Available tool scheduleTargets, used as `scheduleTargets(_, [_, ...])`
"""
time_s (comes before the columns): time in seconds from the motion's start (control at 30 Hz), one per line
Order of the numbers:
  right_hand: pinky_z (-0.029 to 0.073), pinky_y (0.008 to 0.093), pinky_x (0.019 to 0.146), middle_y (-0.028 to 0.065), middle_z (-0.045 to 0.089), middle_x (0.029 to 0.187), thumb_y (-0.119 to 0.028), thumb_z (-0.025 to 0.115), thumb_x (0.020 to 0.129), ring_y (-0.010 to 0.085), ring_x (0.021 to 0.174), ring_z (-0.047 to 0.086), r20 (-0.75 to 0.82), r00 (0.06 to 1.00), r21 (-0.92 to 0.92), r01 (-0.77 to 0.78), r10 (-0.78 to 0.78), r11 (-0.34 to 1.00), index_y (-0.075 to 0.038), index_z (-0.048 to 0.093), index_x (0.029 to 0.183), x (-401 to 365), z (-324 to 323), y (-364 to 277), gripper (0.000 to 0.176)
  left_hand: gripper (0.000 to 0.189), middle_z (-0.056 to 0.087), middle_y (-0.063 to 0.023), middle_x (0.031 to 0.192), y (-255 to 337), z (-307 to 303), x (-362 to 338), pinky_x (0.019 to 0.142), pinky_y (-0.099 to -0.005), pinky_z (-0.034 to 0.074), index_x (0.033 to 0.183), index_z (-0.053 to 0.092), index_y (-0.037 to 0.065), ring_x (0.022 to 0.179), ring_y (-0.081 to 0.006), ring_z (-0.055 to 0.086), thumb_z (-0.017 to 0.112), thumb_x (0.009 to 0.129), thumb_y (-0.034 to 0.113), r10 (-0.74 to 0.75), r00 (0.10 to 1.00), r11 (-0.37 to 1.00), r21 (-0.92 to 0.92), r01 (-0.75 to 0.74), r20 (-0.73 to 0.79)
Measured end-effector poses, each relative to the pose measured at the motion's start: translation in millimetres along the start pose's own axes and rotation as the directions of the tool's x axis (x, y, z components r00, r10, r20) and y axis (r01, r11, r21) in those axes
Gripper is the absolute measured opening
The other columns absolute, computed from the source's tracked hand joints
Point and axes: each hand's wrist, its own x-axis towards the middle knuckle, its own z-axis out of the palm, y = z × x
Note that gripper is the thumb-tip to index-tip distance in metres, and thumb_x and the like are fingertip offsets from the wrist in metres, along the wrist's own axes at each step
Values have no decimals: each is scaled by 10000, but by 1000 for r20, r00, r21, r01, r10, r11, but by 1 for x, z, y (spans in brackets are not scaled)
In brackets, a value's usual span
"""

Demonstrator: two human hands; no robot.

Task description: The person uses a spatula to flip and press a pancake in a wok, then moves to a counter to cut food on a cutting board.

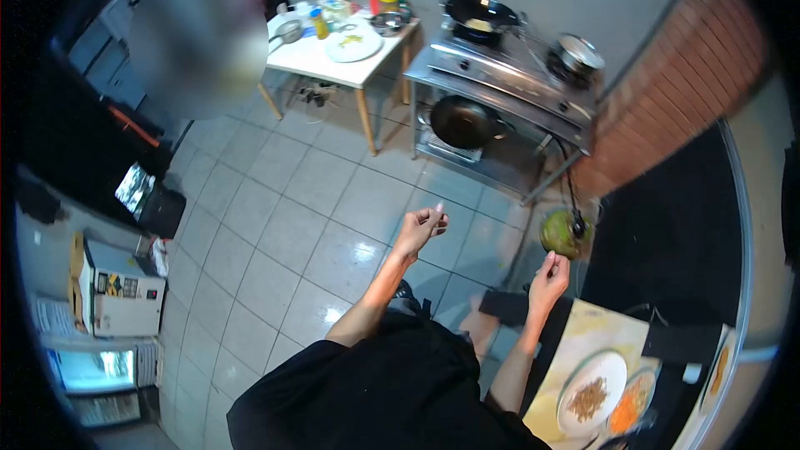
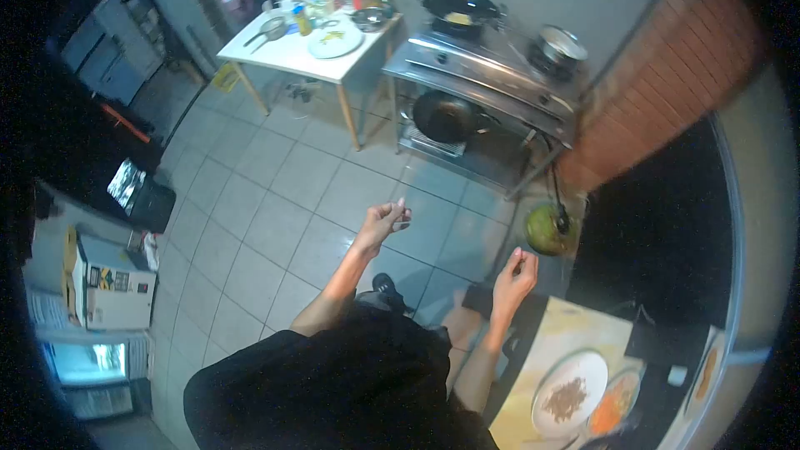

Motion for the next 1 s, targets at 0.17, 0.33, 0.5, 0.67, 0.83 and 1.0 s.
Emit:
scheduleTargets(0.17, [347,254,478,36,489,668,-166,474,980,82,524,455,192,979,209,27,-68,978,-1,505,826,34,94,-50,228,354,563,-114,1102,40,-52,21,843,-290,515,1153,528,22,972,-177,608,683,839,75,219,953,972,129,-196,-207])
scheduleTargets(0.33, [399,233,500,46,514,720,-189,434,995,84,530,479,341,940,367,-103,-31,924,-1,517,870,53,169,-65,241,574,537,-198,1166,54,-75,44,909,-334,498,1269,399,29,1063,-252,601,691,780,-40,145,960,984,-63,-165,-239])
scheduleTargets(0.5, [415,238,530,59,548,791,-190,405,997,91,567,525,468,883,446,-276,42,851,-1,523,900,102,230,-64,243,616,547,-205,1157,81,-86,84,939,-343,476,1314,316,14,1023,-257,620,673,812,-12,142,911,974,-109,-198,-387])
scheduleTargets(0.67, [459,226,573,50,559,795,-189,465,988,104,675,555,294,955,459,-105,-40,882,-19,530,959,236,297,10,184,625,565,-191,1128,112,-91,149,950,-349,460,1324,296,-5,1002,-248,625,680,835,55,146,879,966,-127,-226,-454])
scheduleTargets(0.83, [490,302,708,139,582,1003,-159,591,909,211,829,601,225,972,107,37,-60,994,0,529,1136,388,323,32,284,537,588,-121,1110,146,-65,253,928,-307,452,1269,435,31,1058,-195,566,718,821,110,268,882,960,31,-278,-387])
scheduleTargets(1.0, [306,439,1052,242,427,1321,-138,660,789,396,1260,376,238,962,-247,194,-135,949,-17,377,1347,465,358,72,638,165,633,-81,1026,178,-14,343,943,-325,413,928,652,37,1074,-162,553,678,864,187,274,927,959,139,-246,-254])
